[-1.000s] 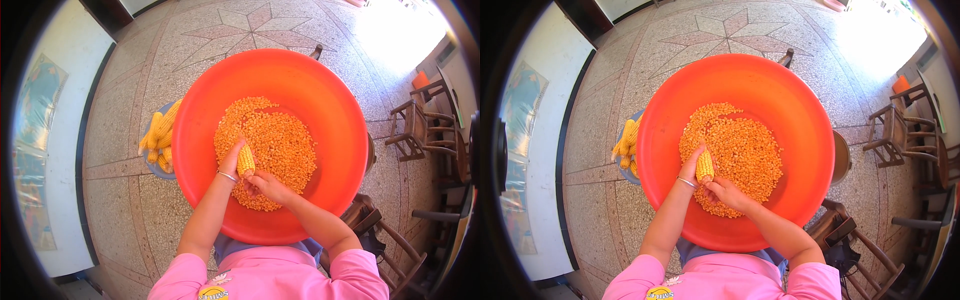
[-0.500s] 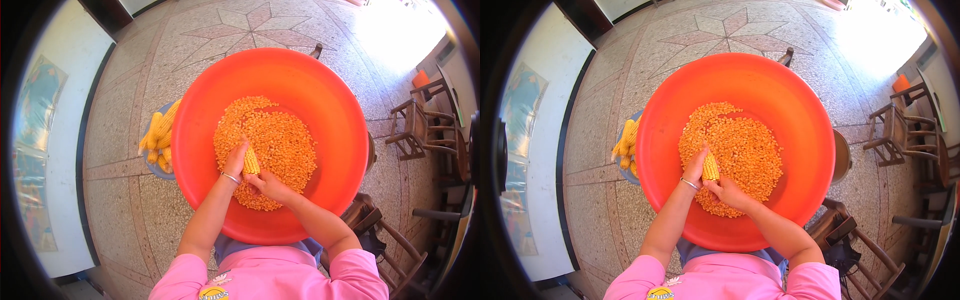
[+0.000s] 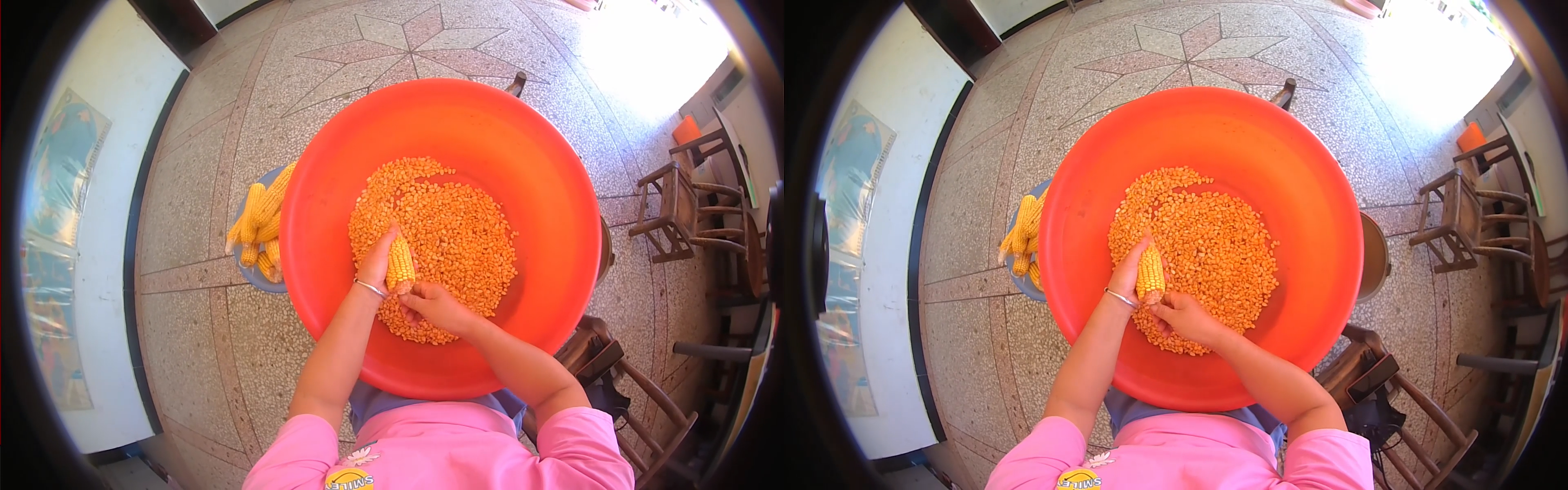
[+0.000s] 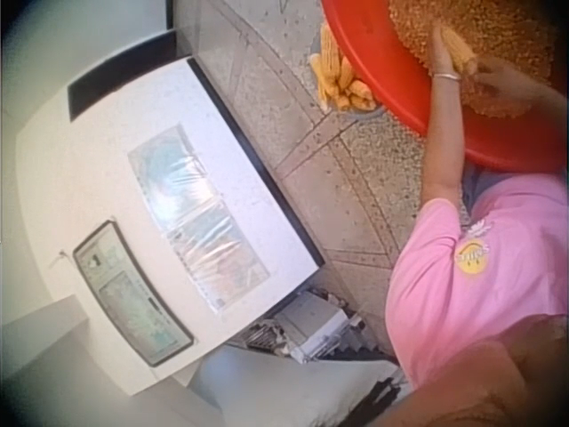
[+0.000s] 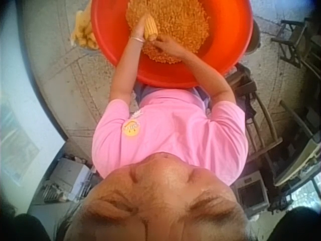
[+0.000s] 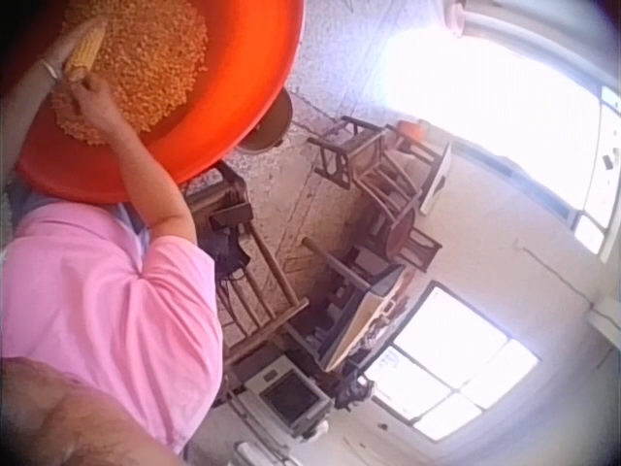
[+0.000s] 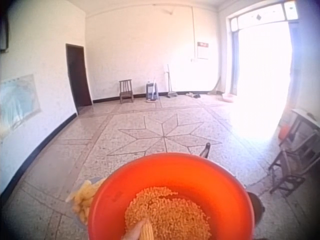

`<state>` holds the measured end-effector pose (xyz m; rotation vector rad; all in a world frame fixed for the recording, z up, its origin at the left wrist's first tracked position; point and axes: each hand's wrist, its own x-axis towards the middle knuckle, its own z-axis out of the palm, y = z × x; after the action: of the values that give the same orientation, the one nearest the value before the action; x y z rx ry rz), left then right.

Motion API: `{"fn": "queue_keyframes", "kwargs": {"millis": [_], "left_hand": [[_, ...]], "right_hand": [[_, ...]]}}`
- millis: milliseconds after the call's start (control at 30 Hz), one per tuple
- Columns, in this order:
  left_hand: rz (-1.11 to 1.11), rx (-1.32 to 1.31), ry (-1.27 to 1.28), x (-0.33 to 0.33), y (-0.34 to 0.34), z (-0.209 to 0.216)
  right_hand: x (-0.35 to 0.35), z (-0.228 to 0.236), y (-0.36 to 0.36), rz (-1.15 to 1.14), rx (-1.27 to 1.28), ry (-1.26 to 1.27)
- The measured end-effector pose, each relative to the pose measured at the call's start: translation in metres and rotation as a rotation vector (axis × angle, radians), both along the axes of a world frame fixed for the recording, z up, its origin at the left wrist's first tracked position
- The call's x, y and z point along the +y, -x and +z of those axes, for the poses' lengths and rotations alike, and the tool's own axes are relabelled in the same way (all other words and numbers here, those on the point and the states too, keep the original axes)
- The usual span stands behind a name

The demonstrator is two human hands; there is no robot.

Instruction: Shelling kernels from a corn cob into a large red bowl.

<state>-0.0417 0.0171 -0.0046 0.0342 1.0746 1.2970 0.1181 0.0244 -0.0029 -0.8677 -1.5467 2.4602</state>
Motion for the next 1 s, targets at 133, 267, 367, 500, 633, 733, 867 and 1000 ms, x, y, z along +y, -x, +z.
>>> {"fn": "queue_keyframes", "kwargs": {"millis": [133,267,367,500,633,733,867,1000], "left_hand": [[0.055,0.162,-0.028,0.003,-0.011,0.002],[0.06,0.316,-0.049,0.002,-0.017,0.0],[0.069,0.396,-0.042,0.003,-0.011,-0.012],[-0.042,0.313,-0.054,0.004,-0.009,-0.013],[-0.035,0.306,-0.056,0.002,-0.005,-0.019],[-0.037,0.239,-0.034,0.003,-0.002,-0.022],[0.003,0.219,-0.048,0.003,-0.004,-0.021],[0.049,0.411,-0.07,0.002,-0.002,-0.035]], "right_hand": [[0.0,0.018,0.001,-0.091,0.018,0.01],[0.005,0.018,0.002,-0.115,-0.019,0.033],[0.006,0.016,0.0,-0.093,-0.126,0.039],[0.005,0.01,-0.002,-0.041,-0.054,-0.008],[0.005,0.01,-0.003,0.002,-0.068,0.01],[0.005,0.018,-0.002,-0.057,-0.08,0.11],[0.007,0.012,-0.002,-0.065,0.009,0.221],[0.011,0.016,0.0,-0.088,-0.09,0.175]]}}
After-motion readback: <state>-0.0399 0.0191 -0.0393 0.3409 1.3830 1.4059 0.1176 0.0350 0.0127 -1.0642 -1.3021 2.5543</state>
